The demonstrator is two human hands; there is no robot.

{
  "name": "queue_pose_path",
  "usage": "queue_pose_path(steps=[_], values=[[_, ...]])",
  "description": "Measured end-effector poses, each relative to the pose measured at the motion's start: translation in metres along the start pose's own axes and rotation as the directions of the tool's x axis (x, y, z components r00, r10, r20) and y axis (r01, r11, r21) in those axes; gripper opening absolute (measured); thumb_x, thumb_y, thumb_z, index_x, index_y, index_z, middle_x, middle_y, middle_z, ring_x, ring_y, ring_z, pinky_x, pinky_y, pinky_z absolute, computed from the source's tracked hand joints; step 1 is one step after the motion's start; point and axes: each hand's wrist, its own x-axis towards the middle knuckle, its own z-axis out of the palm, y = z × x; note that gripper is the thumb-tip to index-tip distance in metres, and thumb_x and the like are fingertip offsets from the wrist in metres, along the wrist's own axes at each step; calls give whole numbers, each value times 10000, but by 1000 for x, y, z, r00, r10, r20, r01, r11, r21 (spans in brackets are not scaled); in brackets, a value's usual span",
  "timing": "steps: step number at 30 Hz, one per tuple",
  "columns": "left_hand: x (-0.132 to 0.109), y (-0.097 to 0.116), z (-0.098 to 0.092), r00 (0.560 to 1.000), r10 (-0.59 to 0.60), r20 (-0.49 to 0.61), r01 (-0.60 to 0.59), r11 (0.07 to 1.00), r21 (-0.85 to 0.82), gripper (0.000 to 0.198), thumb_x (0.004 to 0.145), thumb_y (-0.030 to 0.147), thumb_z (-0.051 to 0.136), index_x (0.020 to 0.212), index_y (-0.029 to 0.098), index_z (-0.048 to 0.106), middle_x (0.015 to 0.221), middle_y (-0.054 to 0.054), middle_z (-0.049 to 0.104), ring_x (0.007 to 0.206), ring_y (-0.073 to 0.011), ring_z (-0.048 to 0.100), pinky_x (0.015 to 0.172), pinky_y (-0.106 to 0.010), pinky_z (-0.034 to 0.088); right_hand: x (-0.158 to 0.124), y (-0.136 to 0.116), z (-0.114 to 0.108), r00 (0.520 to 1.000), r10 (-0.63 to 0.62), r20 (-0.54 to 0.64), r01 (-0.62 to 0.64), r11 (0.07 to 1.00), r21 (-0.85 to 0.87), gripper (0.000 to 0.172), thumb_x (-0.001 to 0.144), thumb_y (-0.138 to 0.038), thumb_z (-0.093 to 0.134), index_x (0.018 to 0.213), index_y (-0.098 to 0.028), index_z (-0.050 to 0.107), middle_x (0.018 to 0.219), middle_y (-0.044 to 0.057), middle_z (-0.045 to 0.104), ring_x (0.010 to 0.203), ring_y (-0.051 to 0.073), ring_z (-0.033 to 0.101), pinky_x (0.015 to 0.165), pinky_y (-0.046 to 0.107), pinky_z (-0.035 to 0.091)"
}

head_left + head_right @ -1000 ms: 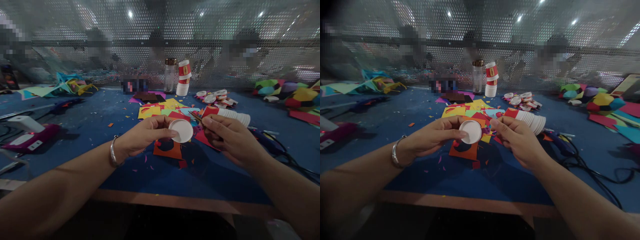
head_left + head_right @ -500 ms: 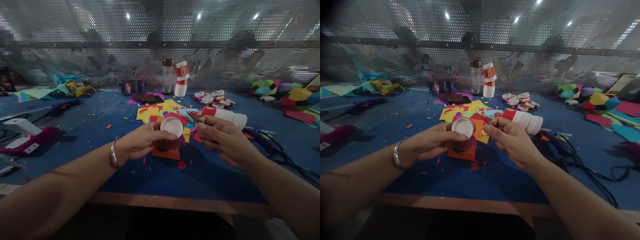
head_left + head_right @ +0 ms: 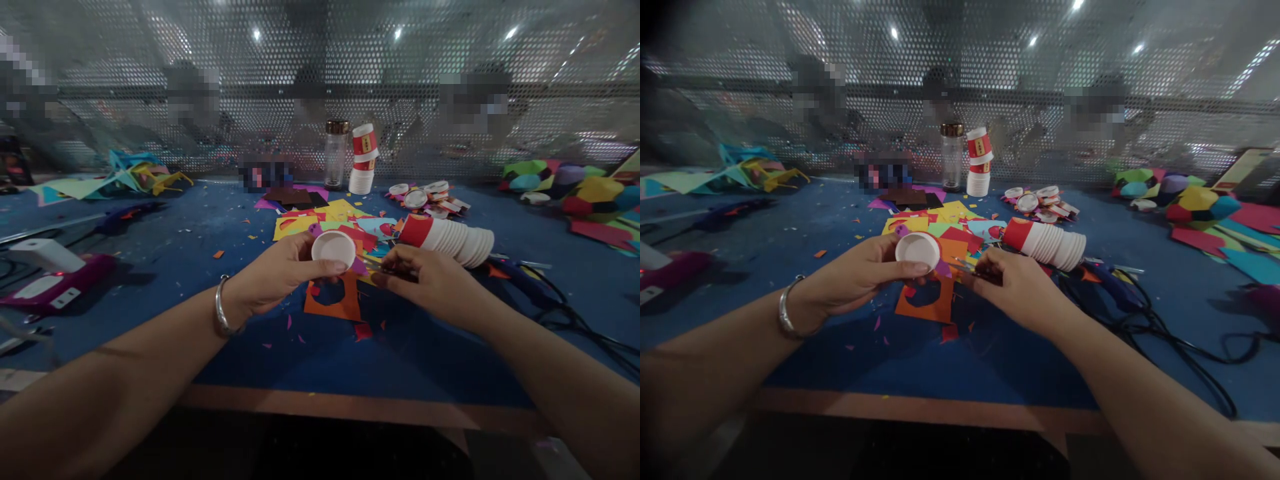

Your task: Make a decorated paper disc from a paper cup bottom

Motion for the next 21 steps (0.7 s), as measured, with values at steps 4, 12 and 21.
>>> queue_pose_path(steps=[4, 12, 21], values=[[1, 1, -5, 994, 110, -25, -98, 952, 290, 293, 744, 316, 851, 919, 162, 673, 889, -16, 703, 821, -146, 631, 761, -273, 471, 0, 1, 1, 993, 44, 107, -14, 962, -272, 222, 879, -440, 669, 876, -220, 633, 728, 38, 675, 632, 197, 579, 582, 309, 350], [10, 14, -45, 993, 111, -39, -70, 820, 568, 439, 724, 440, 832, 1029, 173, 663, 972, -52, 734, 869, -191, 651, 773, -297, 482, 0, 2, 0, 993, 70, 99, -26, 921, -390, 325, 888, -546, 637, 931, -224, 642, 671, 44, 649, 579, 217, 579, 543, 319, 323], [15, 19, -81, 988, -150, 17, 85, 644, 760, 713, 767, 480, 762, 1362, 165, 528, 1051, -83, 749, 918, -233, 697, 765, -304, 473, -4, 6, 4, 997, 31, 66, 12, 821, -571, 411, 935, -519, 581, 1146, -193, 716, 841, 107, 753, 713, 270, 680, 616, 338, 396]])
